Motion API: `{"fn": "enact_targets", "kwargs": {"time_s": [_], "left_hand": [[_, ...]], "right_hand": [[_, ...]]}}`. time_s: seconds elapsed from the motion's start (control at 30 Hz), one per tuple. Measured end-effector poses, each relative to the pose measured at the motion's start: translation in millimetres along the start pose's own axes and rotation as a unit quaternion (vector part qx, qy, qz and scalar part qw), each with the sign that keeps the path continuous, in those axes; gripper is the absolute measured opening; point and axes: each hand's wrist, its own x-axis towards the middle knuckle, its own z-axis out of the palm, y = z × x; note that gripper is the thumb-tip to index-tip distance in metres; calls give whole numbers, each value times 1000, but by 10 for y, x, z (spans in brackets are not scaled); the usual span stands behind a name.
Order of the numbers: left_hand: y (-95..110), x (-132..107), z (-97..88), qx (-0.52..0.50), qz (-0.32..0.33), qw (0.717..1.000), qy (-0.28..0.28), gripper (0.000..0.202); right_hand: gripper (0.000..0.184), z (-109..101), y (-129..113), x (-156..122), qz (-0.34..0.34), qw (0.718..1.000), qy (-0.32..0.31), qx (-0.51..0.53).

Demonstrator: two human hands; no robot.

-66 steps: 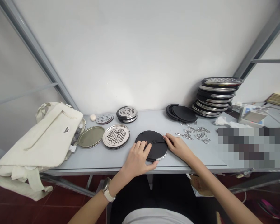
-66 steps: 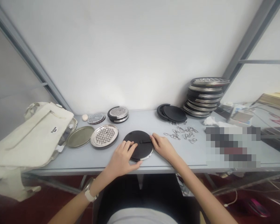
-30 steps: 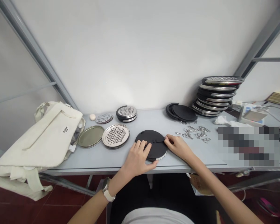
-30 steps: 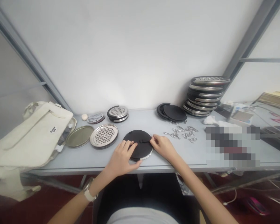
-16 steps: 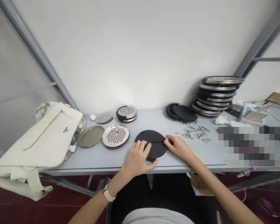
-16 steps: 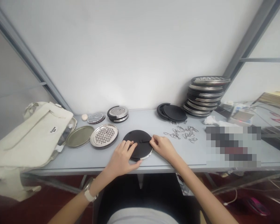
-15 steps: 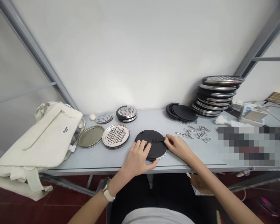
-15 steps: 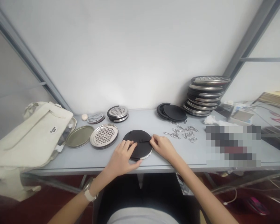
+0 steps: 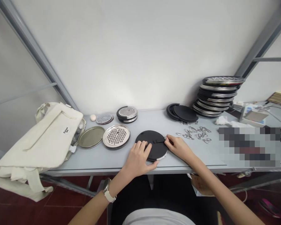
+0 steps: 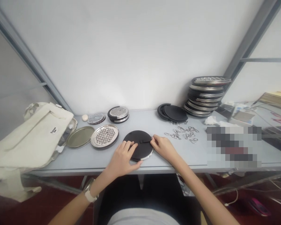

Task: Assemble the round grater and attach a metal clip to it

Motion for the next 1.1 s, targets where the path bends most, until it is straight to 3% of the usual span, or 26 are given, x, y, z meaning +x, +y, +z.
{"fn": "enact_targets", "kwargs": {"time_s": [1.1], "left_hand": [[-2,0,6,0,1,1000,1,56]], "right_hand": [[29,6,4,1,-1,1000,5,-17]]}}
